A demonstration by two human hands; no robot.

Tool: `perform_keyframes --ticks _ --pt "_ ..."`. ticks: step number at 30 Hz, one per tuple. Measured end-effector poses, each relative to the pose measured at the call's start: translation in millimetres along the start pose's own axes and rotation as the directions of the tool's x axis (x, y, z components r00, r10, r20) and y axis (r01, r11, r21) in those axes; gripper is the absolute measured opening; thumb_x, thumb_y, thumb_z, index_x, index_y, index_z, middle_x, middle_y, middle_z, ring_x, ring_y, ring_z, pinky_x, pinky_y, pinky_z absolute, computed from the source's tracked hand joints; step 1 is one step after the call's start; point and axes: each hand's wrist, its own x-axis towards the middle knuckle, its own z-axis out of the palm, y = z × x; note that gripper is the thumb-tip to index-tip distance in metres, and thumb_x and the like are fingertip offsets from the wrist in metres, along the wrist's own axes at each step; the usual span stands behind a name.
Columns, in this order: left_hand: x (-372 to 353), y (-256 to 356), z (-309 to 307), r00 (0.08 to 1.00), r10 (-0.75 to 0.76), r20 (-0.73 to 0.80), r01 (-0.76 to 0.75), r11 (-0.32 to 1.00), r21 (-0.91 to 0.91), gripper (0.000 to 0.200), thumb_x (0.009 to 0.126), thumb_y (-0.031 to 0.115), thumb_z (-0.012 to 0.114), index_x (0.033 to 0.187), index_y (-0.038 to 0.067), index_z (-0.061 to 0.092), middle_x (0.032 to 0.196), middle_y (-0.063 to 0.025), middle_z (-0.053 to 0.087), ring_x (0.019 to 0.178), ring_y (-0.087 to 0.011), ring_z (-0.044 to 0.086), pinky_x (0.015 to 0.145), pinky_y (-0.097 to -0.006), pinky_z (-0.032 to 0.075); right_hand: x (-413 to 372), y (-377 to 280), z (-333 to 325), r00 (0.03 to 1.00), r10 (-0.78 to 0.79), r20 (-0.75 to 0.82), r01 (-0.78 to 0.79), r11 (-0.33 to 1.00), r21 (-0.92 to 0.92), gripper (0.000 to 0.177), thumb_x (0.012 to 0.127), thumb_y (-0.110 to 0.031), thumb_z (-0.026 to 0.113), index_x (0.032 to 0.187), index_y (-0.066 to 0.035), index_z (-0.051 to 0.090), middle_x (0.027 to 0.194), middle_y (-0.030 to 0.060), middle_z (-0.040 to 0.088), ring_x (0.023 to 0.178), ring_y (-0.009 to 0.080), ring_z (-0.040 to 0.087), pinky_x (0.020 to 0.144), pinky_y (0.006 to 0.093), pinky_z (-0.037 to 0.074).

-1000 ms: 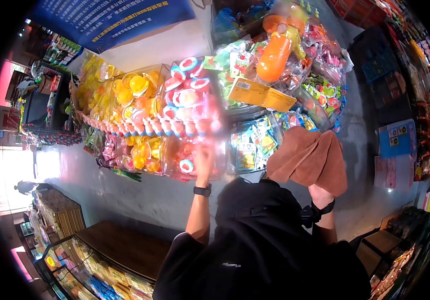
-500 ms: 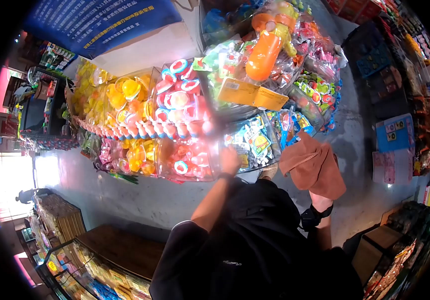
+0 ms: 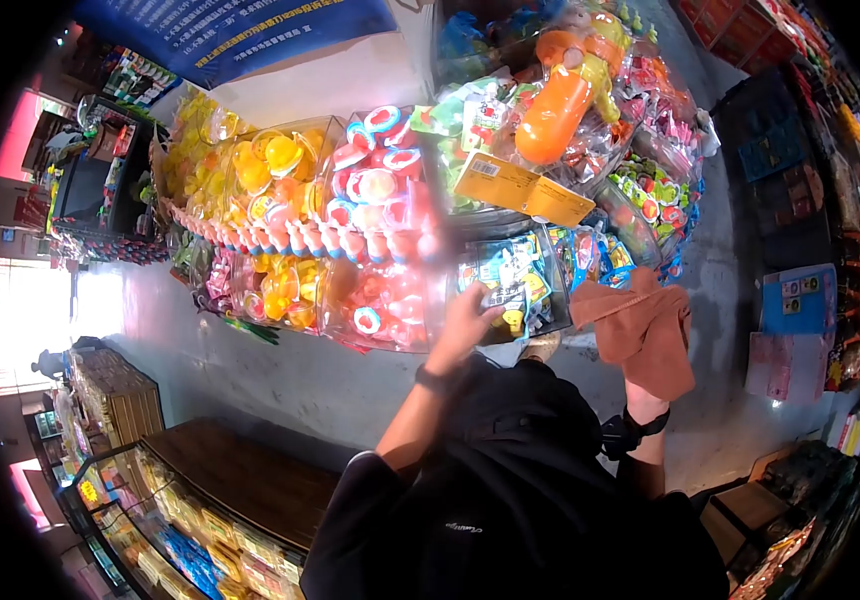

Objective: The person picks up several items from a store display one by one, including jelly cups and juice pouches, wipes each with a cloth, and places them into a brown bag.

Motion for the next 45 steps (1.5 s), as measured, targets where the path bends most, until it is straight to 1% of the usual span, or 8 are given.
perform_keyframes --ticks 3,11,17,20,25,33,41,45 --pt "-29 51 -20 1.0 0.024 0.002 -0.021 0.896 -0.444 0.025 0.081 -0.004 0.063 0.103 0.001 0.054 0.097 -0.004 0.059 0.088 -0.0107 0.057 0.074 -0.0259 0.048 11 -8 28 0.997 0.013 0.076 -0.009 0.998 -0.06 0.031 0.085 -0.018 0.061 0.109 -0.005 0.046 0.114 0.0063 0.05 0.104 0.017 0.047 0.088 0.034 0.041" --pt "-84 142 -22 0.994 0.052 -0.098 -0.108 0.663 -0.741 0.028 0.082 -0.003 0.062 0.105 0.004 0.047 0.103 -0.0032 0.053 0.097 -0.0103 0.051 0.085 -0.024 0.042 -2 21 73 0.854 -0.166 0.494 0.428 0.764 -0.484 0.043 0.067 -0.015 0.08 0.099 -0.008 0.052 0.107 0.0137 0.053 0.099 0.027 0.05 0.086 0.0364 0.04" --pt "-89 153 -33 0.988 0.152 0.025 -0.092 0.714 -0.694 0.029 0.085 0.001 0.06 0.109 0.005 0.044 0.107 -0.0014 0.046 0.109 -0.0094 0.041 0.096 -0.0279 0.034 -3 4 106 0.899 0.033 0.436 0.033 0.989 -0.143 0.075 0.076 -0.022 0.075 0.133 0.004 0.034 0.127 0.0116 0.047 0.119 0.0222 0.043 0.103 0.0352 0.031" --pt "-91 153 -34 0.983 0.181 0.041 -0.107 0.733 -0.672 0.029 0.086 0.004 0.06 0.111 0.005 0.044 0.114 -0.0028 0.047 0.108 -0.0104 0.045 0.094 -0.0274 0.037 1 2 100 0.854 0.143 0.499 -0.022 0.971 -0.24 0.072 0.078 -0.02 0.073 0.134 0.004 0.034 0.127 0.0124 0.047 0.117 0.0203 0.045 0.101 0.0338 0.033" --pt "-92 152 -32 0.992 0.116 0.043 -0.075 0.836 -0.543 0.051 0.084 0.011 0.066 0.127 0.002 0.041 0.12 -0.0085 0.052 0.104 -0.0153 0.053 0.088 -0.0286 0.043 0 13 91 0.963 0.071 0.259 0.021 0.941 -0.337 0.029 0.084 -0.008 0.063 0.111 0.004 0.056 0.1 0.0073 0.062 0.092 0.0141 0.058 0.083 0.0275 0.045" --pt "-100 146 -35 0.991 0.065 0.115 -0.025 0.947 -0.32 0.058 0.08 0.008 0.07 0.129 -0.001 0.041 0.116 -0.0067 0.056 0.104 -0.0121 0.052 0.09 -0.028 0.042 0 1 88 0.938 0.186 0.294 -0.189 0.982 -0.017 0.04 0.088 -0.001 0.048 0.128 0.001 0.043 0.121 0.0047 0.051 0.113 0.0137 0.047 0.099 0.027 0.033" --pt "-103 169 -44 0.994 0.101 0.042 -0.074 0.905 -0.42 0.053 0.082 0.006 0.068 0.128 -0.003 0.043 0.116 -0.0063 0.055 0.104 -0.0115 0.051 0.09 -0.0274 0.042 8 -3 63 0.701 0.284 0.654 -0.141 0.954 -0.264 0.064 0.071 0.001 0.073 0.127 -0.004 0.043 0.128 0.0057 0.044 0.115 0.0169 0.046 0.102 0.0339 0.034" --pt "-104 170 -46 0.983 0.165 0.08 -0.114 0.89 -0.441 0.05 0.086 0.009 0.064 0.129 -0.003 0.042 0.117 -0.0062 0.055 0.105 -0.0119 0.051 0.092 -0.0273 0.04 1 -12 72 0.834 0.278 0.477 -0.289 0.956 -0.051 0.067 0.071 -0.002 0.074 0.129 -0.005 0.039 0.126 0.0055 0.045 0.115 0.0184 0.047 0.1 0.0332 0.037"
